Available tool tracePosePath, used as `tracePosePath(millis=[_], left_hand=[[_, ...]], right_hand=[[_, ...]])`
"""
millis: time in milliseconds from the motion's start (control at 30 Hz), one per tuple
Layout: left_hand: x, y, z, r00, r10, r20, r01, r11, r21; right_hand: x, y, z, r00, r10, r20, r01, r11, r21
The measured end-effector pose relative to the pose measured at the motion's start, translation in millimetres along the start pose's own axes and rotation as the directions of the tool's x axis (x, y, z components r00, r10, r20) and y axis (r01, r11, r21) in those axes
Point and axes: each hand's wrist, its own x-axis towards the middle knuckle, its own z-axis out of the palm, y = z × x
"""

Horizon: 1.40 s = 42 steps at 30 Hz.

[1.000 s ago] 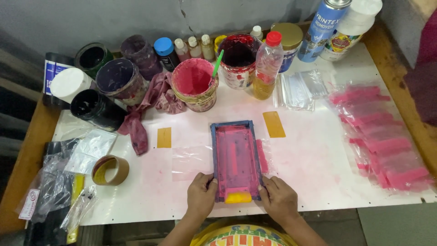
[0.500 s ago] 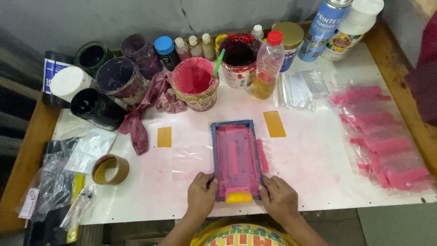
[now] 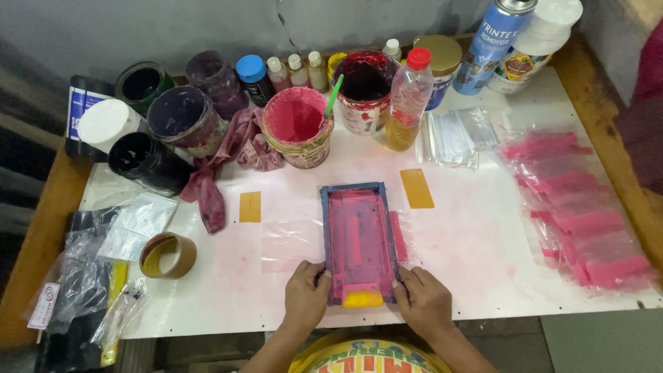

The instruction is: The person uses a yellow squeegee to spread pink ink evenly across a rectangular screen printing frame. They repeatedly pull the ink from one side to the other to ensure full coverage of the mesh. The workspace is a white table cluttered with various paint containers, bottles, and plastic bags.

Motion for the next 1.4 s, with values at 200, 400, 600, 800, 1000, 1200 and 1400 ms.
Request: tracePosePath(millis=[200,400,600,800,1000,1200,1400], left_hand=[[-2,3,-1,1.0,-0.014,0.001,0.014,1.0,-0.013],[-6,10,-3,0.999,-0.048,0.02,0.047,0.999,0.008],[-4,8,-2,0.998,-0.054,0.013,0.053,0.998,0.032],[-9,15,-6,0.998,-0.064,0.028,0.064,0.998,-0.001],[-10,10,-8,0.998,-0.014,0.056,0.014,1.0,0.009],[-11,9,-10,0.997,-0.018,0.073,0.02,0.999,-0.027],[-4,-6,-6,0.996,0.068,0.059,-0.069,0.997,0.026]], right_hand=[[1,-2,-2,1.0,-0.018,-0.008,0.018,1.0,-0.01],[-1,0,0,1.0,-0.01,0.005,0.01,1.0,-0.024],[3,-4,-4,1.0,-0.028,-0.008,0.028,1.0,-0.008],[2,-4,-2,1.0,-0.014,-0.018,0.014,1.0,-0.008],[0,-4,-1,0.998,-0.008,-0.067,0.008,1.0,0.001],[-4,3,4,1.0,0.013,-0.024,-0.013,1.0,-0.004],[-4,0,2,0.999,0.031,-0.023,-0.031,1.0,0.001]])
